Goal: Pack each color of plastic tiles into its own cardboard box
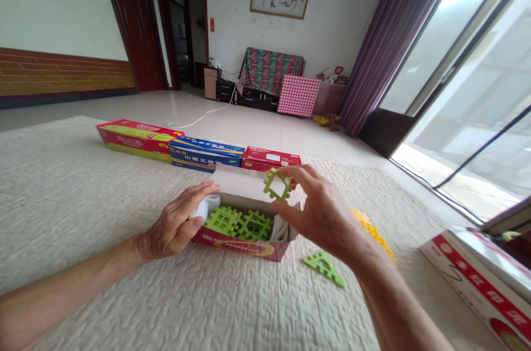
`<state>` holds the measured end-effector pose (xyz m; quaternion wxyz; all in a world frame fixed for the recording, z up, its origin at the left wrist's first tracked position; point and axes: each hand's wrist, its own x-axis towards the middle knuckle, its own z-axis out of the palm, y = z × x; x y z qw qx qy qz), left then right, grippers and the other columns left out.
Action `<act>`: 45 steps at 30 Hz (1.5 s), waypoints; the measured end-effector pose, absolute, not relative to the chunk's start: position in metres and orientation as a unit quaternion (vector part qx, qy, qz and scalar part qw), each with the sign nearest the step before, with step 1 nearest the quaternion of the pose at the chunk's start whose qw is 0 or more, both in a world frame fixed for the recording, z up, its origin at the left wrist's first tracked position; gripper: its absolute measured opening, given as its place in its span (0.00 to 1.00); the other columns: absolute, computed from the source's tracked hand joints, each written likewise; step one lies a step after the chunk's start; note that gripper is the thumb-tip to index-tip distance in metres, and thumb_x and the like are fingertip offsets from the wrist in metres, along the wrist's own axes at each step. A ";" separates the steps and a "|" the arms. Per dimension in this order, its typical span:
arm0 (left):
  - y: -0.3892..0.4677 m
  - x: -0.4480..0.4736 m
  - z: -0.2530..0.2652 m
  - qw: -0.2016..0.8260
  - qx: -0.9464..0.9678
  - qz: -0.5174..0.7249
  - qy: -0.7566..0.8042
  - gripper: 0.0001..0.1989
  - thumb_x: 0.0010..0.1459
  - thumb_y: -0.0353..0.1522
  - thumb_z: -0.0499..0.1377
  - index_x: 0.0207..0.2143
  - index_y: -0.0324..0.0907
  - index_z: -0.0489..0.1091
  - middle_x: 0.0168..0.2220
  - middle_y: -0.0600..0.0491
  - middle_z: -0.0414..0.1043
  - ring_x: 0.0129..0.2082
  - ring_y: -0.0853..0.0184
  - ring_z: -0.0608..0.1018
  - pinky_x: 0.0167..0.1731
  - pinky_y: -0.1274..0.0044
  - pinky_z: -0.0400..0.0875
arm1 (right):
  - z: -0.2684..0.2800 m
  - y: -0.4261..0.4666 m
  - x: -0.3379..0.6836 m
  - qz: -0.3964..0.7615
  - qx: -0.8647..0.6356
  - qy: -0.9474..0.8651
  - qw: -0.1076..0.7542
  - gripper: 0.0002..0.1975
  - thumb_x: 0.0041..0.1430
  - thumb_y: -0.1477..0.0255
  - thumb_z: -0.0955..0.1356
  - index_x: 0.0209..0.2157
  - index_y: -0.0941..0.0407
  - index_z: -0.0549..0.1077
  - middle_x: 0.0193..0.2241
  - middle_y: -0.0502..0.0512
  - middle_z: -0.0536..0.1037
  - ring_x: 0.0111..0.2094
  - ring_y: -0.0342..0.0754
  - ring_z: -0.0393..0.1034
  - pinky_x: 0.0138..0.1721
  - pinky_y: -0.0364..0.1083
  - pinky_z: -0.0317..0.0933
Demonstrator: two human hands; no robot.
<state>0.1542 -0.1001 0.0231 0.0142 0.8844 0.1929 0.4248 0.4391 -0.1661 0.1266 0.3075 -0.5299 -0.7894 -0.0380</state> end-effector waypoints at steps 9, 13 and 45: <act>-0.100 0.155 0.023 0.020 0.885 0.426 0.189 0.27 0.59 0.30 0.47 0.62 0.35 0.52 0.59 0.40 0.61 0.61 0.56 0.61 0.59 0.60 0.57 | 0.119 -0.176 0.409 0.041 -0.533 -0.828 0.169 0.20 0.46 0.75 0.70 0.45 0.55 0.72 0.41 0.55 0.75 0.42 0.49 0.70 0.45 0.50 0.65; -0.101 0.154 0.024 0.022 0.885 0.424 0.190 0.27 0.59 0.30 0.47 0.62 0.36 0.52 0.59 0.41 0.61 0.61 0.56 0.60 0.59 0.60 0.57 | 0.117 -0.176 0.411 0.034 -0.527 -0.833 0.167 0.21 0.47 0.74 0.71 0.46 0.55 0.71 0.43 0.56 0.74 0.43 0.50 0.69 0.46 0.50 0.64; -0.097 0.157 0.021 0.003 0.866 0.470 0.172 0.26 0.60 0.31 0.49 0.60 0.34 0.54 0.56 0.37 0.64 0.59 0.56 0.65 0.57 0.61 0.62 | 0.039 -0.258 0.492 -0.029 -0.737 -0.623 0.261 0.10 0.51 0.68 0.64 0.35 0.55 0.73 0.34 0.57 0.76 0.30 0.49 0.73 0.34 0.50 0.66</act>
